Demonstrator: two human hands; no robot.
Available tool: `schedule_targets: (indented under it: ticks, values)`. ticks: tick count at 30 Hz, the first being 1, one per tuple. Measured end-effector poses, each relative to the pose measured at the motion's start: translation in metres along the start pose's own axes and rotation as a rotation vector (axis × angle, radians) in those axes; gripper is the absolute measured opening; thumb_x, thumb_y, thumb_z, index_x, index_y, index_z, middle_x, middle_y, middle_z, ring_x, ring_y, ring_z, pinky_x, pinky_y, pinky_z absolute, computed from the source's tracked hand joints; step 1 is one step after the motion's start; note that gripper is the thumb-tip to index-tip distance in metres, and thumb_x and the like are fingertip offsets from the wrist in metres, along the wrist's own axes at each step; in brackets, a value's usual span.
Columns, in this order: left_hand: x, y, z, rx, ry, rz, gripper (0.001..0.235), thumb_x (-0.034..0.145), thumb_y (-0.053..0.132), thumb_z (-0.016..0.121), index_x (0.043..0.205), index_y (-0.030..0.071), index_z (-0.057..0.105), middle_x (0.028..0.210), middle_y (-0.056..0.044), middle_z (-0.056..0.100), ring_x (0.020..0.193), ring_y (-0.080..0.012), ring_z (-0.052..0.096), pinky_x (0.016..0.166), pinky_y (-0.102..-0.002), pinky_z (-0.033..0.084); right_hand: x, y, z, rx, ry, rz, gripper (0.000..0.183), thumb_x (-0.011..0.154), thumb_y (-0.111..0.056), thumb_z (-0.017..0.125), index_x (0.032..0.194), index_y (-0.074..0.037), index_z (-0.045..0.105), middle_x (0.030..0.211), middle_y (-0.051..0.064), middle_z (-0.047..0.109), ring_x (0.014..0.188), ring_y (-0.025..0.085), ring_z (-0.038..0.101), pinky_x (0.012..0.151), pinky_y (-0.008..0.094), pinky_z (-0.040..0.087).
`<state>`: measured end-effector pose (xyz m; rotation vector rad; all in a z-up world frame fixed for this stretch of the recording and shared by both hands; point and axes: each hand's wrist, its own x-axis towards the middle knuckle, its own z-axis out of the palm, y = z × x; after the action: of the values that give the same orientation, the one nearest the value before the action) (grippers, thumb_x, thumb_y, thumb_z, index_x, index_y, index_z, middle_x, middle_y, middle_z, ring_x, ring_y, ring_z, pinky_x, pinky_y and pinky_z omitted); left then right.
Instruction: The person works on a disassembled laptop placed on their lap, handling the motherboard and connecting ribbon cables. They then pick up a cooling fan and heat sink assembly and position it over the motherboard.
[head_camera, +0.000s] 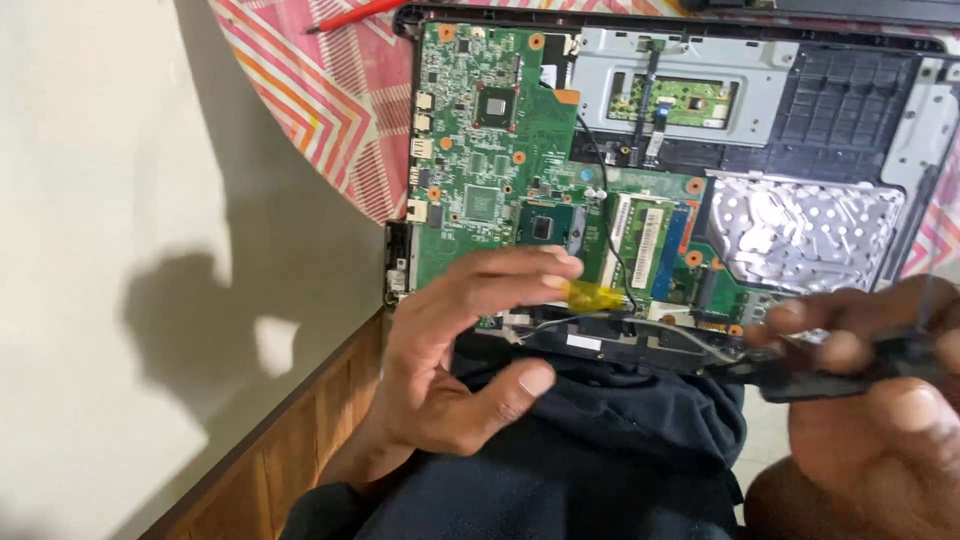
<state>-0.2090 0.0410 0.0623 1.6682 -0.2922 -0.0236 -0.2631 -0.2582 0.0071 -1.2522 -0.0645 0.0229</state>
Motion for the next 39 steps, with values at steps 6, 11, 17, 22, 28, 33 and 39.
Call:
schedule_targets:
  ticks: [6, 11, 17, 22, 28, 33, 39]
  values:
    - [0.003, 0.001, 0.02, -0.114, -0.275, -0.142, 0.043, 0.096, 0.035, 0.06, 0.13, 0.01, 0.05, 0.129, -0.01, 0.062, 0.124, -0.0287, 0.066, 0.11, -0.041, 0.055, 0.018, -0.018, 0.075, -0.113, 0.322, 0.054, 0.023, 0.081, -0.019, 0.065, 0.094, -0.016, 0.047, 0.081, 0.009, 0.06, 0.079, 0.019, 0.064, 0.081, 0.037, 0.061]
    - [-0.002, -0.004, 0.03, -0.512, -0.139, -0.394, 0.029, 0.09, 0.007, 0.068, 0.118, 0.004, 0.059, 0.1, -0.014, 0.07, 0.098, -0.0242, 0.072, 0.089, -0.032, 0.064, 0.001, -0.013, 0.076, -0.177, 0.318, 0.144, 0.04, 0.066, 0.002, 0.074, 0.091, -0.008, 0.044, 0.087, 0.021, 0.064, 0.074, 0.029, 0.072, 0.074, 0.036, 0.066]
    - [-0.009, -0.012, 0.03, -0.096, -0.251, -0.182, 0.014, 0.085, 0.006, 0.07, 0.099, 0.006, 0.067, 0.092, -0.006, 0.072, 0.079, -0.0164, 0.07, 0.072, -0.025, 0.057, -0.031, -0.001, 0.071, -0.153, 0.169, 0.1, 0.041, 0.07, 0.008, 0.074, 0.096, -0.005, 0.044, 0.091, 0.017, 0.058, 0.093, 0.021, 0.065, 0.084, 0.04, 0.07]
    - [-0.013, -0.026, 0.019, 0.329, -0.306, 0.101, 0.044, 0.079, -0.018, 0.057, 0.115, 0.007, 0.063, 0.112, -0.01, 0.063, 0.098, -0.0267, 0.061, 0.087, -0.038, 0.052, -0.042, 0.006, 0.058, -0.137, 0.143, 0.083, 0.044, 0.07, 0.011, 0.074, 0.1, -0.005, 0.046, 0.09, 0.018, 0.06, 0.088, 0.024, 0.069, 0.083, 0.042, 0.07]
    - [-0.003, -0.038, 0.025, 0.796, -0.428, 0.21, 0.053, 0.093, -0.005, 0.062, 0.136, 0.024, 0.057, 0.145, -0.007, 0.041, 0.124, -0.0328, 0.041, 0.1, -0.046, 0.033, -0.048, 0.004, 0.04, -0.191, 0.107, -0.002, 0.051, 0.068, 0.01, 0.077, 0.109, -0.001, 0.049, 0.094, 0.017, 0.065, 0.09, 0.026, 0.076, 0.082, 0.038, 0.073]
    - [0.015, -0.034, 0.028, 0.815, -0.469, 0.301, 0.047, 0.088, -0.014, 0.064, 0.122, 0.018, 0.066, 0.142, -0.01, 0.044, 0.122, -0.0332, 0.044, 0.098, -0.049, 0.03, -0.049, 0.004, 0.043, -0.207, 0.169, 0.016, 0.061, 0.066, 0.01, 0.078, 0.114, -0.001, 0.043, 0.094, 0.019, 0.061, 0.088, 0.027, 0.074, 0.081, 0.041, 0.073]
    - [0.029, -0.034, 0.034, 0.8, -0.38, 0.372, 0.024, 0.098, 0.011, 0.078, 0.118, 0.017, 0.068, 0.134, -0.007, 0.051, 0.118, -0.029, 0.044, 0.093, -0.046, 0.028, -0.042, 0.007, 0.043, -0.355, 0.258, 0.025, 0.057, 0.07, -0.002, 0.078, 0.114, -0.003, 0.042, 0.093, 0.019, 0.062, 0.084, 0.024, 0.073, 0.075, 0.036, 0.072]
